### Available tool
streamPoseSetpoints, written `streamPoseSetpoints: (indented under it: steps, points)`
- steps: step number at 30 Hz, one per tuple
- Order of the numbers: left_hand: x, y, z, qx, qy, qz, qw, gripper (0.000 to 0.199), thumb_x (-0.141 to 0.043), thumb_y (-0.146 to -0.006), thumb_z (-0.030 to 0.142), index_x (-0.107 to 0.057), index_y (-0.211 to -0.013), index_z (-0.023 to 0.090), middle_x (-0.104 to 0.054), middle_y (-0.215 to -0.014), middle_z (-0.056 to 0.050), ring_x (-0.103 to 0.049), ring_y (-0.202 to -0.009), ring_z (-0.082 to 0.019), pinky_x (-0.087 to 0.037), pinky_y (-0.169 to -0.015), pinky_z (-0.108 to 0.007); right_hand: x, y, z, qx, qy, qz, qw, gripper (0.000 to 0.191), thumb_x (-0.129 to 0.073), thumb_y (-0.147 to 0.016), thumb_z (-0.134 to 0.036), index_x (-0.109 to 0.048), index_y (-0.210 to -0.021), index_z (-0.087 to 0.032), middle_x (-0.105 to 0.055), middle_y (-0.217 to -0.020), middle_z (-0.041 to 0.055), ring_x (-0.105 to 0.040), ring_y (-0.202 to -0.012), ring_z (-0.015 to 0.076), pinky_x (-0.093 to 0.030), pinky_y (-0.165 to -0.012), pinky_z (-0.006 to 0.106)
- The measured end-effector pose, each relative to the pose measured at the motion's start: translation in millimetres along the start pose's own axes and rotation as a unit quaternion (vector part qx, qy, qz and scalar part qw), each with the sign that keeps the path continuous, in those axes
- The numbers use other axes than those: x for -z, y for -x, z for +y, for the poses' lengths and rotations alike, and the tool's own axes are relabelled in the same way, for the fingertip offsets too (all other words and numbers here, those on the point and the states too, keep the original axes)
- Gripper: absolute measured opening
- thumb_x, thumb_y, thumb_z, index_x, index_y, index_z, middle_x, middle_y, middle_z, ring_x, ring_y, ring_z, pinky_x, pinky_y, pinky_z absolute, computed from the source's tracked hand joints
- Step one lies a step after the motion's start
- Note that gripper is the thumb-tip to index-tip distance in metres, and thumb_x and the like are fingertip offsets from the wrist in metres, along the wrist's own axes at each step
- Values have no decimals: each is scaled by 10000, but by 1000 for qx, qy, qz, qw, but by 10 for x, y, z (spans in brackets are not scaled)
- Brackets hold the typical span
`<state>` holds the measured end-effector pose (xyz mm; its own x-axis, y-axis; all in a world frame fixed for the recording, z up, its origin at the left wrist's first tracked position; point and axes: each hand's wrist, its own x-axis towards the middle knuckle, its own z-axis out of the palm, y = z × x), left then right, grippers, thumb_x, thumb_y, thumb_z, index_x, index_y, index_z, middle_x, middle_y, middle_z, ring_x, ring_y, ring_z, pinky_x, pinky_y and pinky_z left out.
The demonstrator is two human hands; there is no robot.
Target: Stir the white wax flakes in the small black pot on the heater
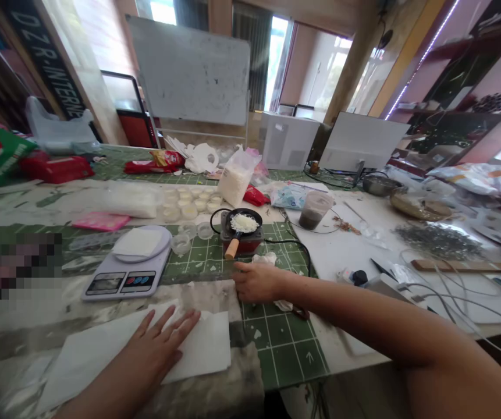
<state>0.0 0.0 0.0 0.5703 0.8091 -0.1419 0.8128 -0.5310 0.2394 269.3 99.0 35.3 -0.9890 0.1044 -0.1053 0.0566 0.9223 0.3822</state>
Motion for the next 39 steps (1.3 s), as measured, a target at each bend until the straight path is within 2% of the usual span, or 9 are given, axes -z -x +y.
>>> streamPoseSetpoints:
  steps: [6,11,15,18,20,23,28,35,39]
  points:
    - [-27,-23,-27,-3,-8,-23,1000,656,-316,-728,-16,-368,-1338,220,-316,-1410,-47,-234,-1309,-259,-285,-1045,-430,92,-12,20,45,-74,65,994,256,-397,-844,-133,-610,-728,-214,-623,-762,4,-503,-816,155,-306,-933,364]
    - [-10,59,-64,-9,30,33,999,668,-444,-759,70,-329,-1310,429,-157,-1468,-7,-222,-1311,-293,-309,-1009,-491,512,126,-257,-125,-282,196,931,158,-494,-799,-265,-625,-723,-308,-591,-630,-35,-524,-650,128,-428,-759,313]
    - [288,122,-72,-50,63,33,996,701,-598,-729,268,-272,-1326,436,-112,-1475,-19,-182,-1315,-330,-251,-1004,-564,815,372,-312,-330,-243,364,836,75,-563,-737,-290,-623,-692,-298,-604,-612,-31,-566,-626,151,-406,-780,410]
    - [711,46,-58,-88,73,42,993,616,-543,-774,418,-281,-1332,417,-146,-1473,-19,-211,-1314,-315,-284,-994,-535,878,450,-35,-478,-99,528,695,66,-575,-718,-231,-612,-771,-244,-625,-712,9,-570,-679,169,-392,-800,432]
    - [1029,-100,-20,-96,66,62,991,552,-502,-792,458,-343,-1317,394,-231,-1455,-22,-272,-1296,-307,-328,-977,-494,842,428,234,-543,-111,551,624,114,-536,-751,-273,-615,-800,-207,-634,-746,39,-578,-752,193,-417,-769,407]
    - [1400,-444,77,-91,96,129,983,480,-470,-788,502,-500,-1231,317,-457,-1332,-53,-455,-1176,-277,-380,-940,-420,743,322,582,-574,-226,539,574,231,-500,-777,-359,-610,-804,-157,-631,-678,41,-584,-655,173,-444,-664,333]
    - [1351,-1102,193,73,332,251,906,536,-388,-786,587,-539,-1063,154,-636,-962,-97,-606,-822,-204,-467,-690,-306,602,135,794,-623,-245,453,588,288,-469,-796,-404,-603,-756,-152,-641,-635,37,-575,-620,157,-415,-619,278]
    - [770,-1385,273,118,622,69,771,547,-387,-752,660,-376,-1006,176,-601,-603,-2,-566,-454,-132,-419,-481,-235,394,111,866,-662,-234,341,624,246,-459,-792,-345,-611,-718,-166,-659,-666,55,-583,-644,181,-390,-622,287]
    - [660,-1374,343,59,731,74,676,458,-541,-752,504,-333,-1008,186,-621,-610,-3,-574,-473,-128,-473,-548,-282,395,121,839,-670,-233,348,613,260,-449,-804,-368,-609,-760,-168,-665,-682,47,-591,-655,177,-396,-629,279]
